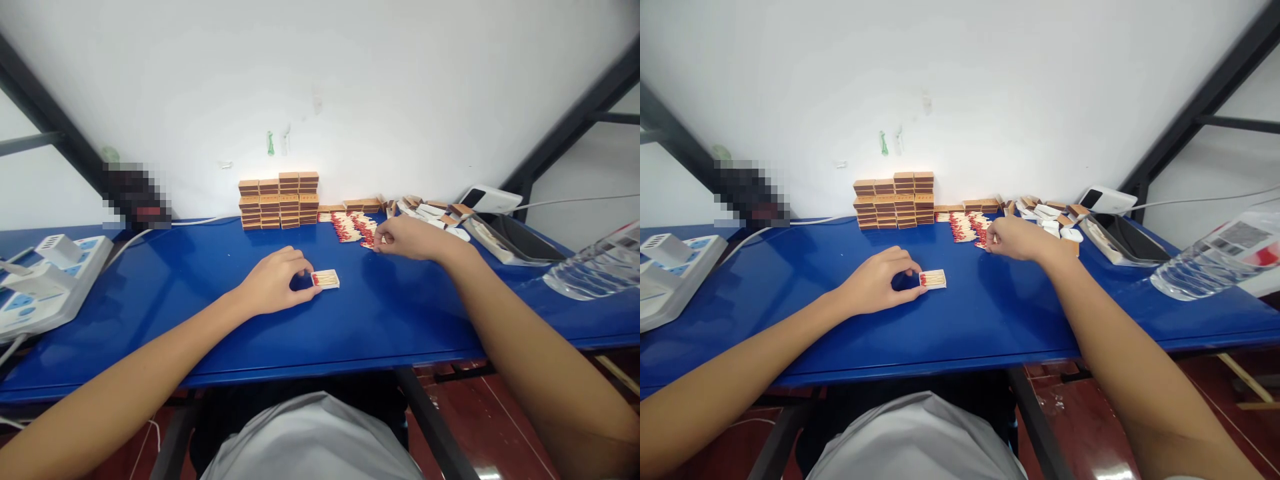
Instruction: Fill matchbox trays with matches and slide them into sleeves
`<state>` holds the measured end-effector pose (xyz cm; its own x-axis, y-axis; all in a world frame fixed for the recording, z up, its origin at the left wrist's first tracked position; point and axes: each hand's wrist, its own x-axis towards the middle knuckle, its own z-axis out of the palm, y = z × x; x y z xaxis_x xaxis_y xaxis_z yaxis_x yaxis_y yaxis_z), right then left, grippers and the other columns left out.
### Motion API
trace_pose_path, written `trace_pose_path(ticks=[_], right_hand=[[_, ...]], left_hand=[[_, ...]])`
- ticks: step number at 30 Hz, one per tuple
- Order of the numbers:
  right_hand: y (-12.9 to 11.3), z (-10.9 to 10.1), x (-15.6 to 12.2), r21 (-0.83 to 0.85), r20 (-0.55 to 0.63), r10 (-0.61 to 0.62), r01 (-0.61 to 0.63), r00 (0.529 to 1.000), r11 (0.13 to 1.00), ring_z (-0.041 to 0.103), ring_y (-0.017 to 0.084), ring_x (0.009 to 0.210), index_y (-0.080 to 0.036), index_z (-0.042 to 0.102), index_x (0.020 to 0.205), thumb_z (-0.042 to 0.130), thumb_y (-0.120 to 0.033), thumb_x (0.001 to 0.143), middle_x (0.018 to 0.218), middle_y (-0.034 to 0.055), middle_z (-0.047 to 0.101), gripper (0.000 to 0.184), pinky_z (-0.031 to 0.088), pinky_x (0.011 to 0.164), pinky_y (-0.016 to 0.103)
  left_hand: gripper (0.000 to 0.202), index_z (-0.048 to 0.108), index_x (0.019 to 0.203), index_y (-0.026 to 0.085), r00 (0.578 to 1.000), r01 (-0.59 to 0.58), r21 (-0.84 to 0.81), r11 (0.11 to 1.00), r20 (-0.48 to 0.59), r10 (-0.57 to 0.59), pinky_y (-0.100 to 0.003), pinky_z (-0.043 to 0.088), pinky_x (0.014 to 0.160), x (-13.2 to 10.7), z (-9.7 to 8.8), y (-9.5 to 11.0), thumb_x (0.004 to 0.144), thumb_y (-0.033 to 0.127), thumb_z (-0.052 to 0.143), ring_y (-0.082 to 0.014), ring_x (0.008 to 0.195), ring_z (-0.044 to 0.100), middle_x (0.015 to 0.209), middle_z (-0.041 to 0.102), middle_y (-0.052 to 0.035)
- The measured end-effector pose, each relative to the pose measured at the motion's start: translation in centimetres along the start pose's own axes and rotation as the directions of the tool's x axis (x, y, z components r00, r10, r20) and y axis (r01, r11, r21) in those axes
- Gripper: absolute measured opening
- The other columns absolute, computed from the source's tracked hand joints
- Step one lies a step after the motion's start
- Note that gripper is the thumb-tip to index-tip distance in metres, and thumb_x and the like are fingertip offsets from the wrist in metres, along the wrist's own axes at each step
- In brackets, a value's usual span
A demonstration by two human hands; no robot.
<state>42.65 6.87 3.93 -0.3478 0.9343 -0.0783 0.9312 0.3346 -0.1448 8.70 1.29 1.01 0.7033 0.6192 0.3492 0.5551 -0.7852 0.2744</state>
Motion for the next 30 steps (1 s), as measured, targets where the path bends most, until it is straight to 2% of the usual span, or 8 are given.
trace_pose_path(ticks=[6,10,22,30], right_hand=[[0.22,-0.14,-0.09,-0.016,0.037,0.051,-0.050,0.998,0.999,0.065,0.022,0.075,-0.021,0.075,0.090,0.072,-0.028,0.086,0.085,0.0074,0.076,0.009,0.038,0.068,0.033],[0.23,-0.28,-0.05,-0.054,0.057,0.091,-0.088,0.994,0.995,0.063,0.022,0.071,-0.020,0.071,0.084,0.066,-0.022,0.085,0.081,0.0074,0.074,0.006,0.036,0.063,0.034],[-0.18,-0.50,-0.51,-0.007,0.062,0.037,-0.037,0.997,0.999,0.051,0.017,0.063,-0.022,0.058,0.072,0.065,-0.018,0.081,0.067,0.0008,0.060,0.012,0.032,0.061,0.032],[0.39,-0.34,-0.36,0.028,0.107,0.012,-0.015,0.994,1.000,0.059,0.020,0.068,-0.022,0.066,0.076,0.069,-0.021,0.079,0.075,0.0028,0.069,0.005,0.036,0.064,0.033]], left_hand=[[0.026,0.076,0.103,0.020,1.000,0.005,-0.003,1.000,0.004,-0.005,-0.037,0.052,0.080,-0.01,-0.01,0.00,0.097,0.045,0.075,-0.0221,0.087,0.063,0.093,0.071,-0.0046],[0.027,0.077,0.103,0.020,1.000,0.017,-0.006,1.000,0.007,-0.017,-0.037,0.052,0.080,-0.02,0.02,-0.02,0.097,0.046,0.075,-0.0219,0.087,0.063,0.092,0.071,-0.0044],[0.027,0.077,0.104,0.021,0.999,0.025,-0.006,1.000,0.021,-0.025,-0.037,0.052,0.080,-0.01,0.02,-0.08,0.097,0.047,0.074,-0.0228,0.089,0.064,0.094,0.071,-0.0053],[0.027,0.077,0.103,0.021,1.000,0.026,-0.008,1.000,0.017,-0.026,-0.037,0.052,0.080,-0.05,0.06,-0.12,0.097,0.047,0.074,-0.0227,0.088,0.064,0.094,0.071,-0.0053]])
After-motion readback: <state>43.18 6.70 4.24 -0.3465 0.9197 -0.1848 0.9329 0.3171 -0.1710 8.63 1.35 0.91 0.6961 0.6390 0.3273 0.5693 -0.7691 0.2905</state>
